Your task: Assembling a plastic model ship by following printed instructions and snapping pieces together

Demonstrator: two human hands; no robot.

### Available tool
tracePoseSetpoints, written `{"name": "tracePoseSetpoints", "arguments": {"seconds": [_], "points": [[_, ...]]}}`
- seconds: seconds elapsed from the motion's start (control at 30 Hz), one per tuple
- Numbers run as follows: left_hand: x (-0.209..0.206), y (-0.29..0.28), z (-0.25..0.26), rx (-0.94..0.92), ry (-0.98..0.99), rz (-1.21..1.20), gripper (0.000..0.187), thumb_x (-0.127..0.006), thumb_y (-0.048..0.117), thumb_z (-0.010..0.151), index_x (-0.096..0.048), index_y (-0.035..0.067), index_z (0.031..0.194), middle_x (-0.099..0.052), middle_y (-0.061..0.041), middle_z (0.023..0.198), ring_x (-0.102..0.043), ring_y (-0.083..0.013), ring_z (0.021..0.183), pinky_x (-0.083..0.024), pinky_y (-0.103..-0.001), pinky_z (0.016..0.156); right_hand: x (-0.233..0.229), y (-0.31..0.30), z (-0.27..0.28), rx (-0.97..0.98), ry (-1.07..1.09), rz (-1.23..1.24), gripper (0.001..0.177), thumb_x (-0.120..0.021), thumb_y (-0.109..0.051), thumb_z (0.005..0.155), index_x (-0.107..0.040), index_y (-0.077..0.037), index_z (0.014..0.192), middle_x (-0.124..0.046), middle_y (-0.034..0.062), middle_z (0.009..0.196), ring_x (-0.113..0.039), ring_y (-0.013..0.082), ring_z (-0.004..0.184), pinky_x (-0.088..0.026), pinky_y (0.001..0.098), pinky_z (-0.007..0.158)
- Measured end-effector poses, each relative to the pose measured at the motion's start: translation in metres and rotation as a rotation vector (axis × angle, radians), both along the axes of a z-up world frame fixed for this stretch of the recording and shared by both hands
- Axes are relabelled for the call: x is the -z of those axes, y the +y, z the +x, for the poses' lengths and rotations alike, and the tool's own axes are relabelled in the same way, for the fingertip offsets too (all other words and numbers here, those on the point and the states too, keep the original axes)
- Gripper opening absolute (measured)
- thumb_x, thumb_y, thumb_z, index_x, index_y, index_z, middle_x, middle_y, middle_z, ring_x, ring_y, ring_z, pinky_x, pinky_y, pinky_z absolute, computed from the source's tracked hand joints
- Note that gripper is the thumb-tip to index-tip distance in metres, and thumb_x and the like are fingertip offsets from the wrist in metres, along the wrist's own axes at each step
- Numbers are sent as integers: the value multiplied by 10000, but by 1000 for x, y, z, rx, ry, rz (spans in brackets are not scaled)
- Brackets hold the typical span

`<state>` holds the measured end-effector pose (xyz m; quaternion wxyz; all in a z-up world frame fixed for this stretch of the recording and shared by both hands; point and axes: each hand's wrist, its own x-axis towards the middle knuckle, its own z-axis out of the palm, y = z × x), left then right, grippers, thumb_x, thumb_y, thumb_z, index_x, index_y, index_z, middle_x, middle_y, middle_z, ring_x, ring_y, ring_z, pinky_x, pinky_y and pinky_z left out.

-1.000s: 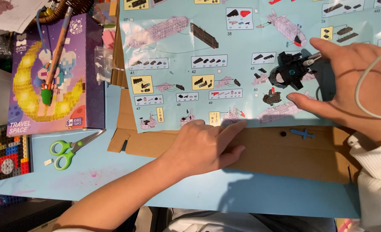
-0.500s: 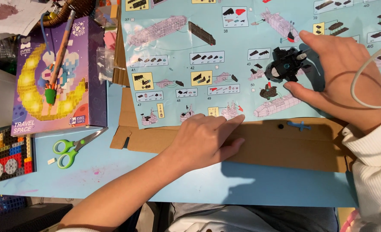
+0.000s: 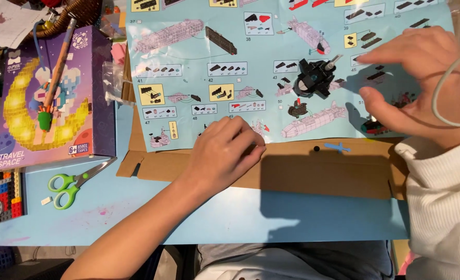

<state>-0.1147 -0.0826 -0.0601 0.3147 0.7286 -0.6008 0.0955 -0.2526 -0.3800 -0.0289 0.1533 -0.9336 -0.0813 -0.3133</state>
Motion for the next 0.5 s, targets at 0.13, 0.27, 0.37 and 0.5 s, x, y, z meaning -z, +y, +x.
{"name": "tracePoseSetpoints", "arguments": {"seconds": [0.13,0.27,0.37,0.5], "points": [[-2,2,8,-2,-53,66,72,-667,116,917,-605,95,886,-528,-43,848,-497,-248,705,-403,-359,538,-10,-10,-16,89,298,-217,518,-741,-437,711,-703,-169,1153,-627,86,1322,-523,326,1293,-343,551,1132],[-5,1,13,26,-205,168,122,-610,170,969,-620,99,1068,-592,-38,1021,-555,-252,782,-455,-365,555,13,-20,-39,220,437,-336,940,-757,-573,388,-600,-314,1277,-480,54,1524,-366,330,1485,-195,632,1236],[-9,1,16,38,-315,217,226,-623,243,964,-597,100,1137,-568,-37,1036,-510,-230,765,-462,-348,563,12,-21,-42,220,540,-235,813,-705,-506,483,-572,-362,1272,-396,7,1563,-253,303,1509,-122,661,1174],[-6,-2,25,-21,-410,259,479,-628,518,927,-577,119,1186,-533,-71,1043,-492,-262,777,-439,-375,607,13,-42,-37,127,346,-509,507,-626,-466,753,-661,-280,1223,-565,63,1474,-486,324,1434,-400,555,1188]]}}
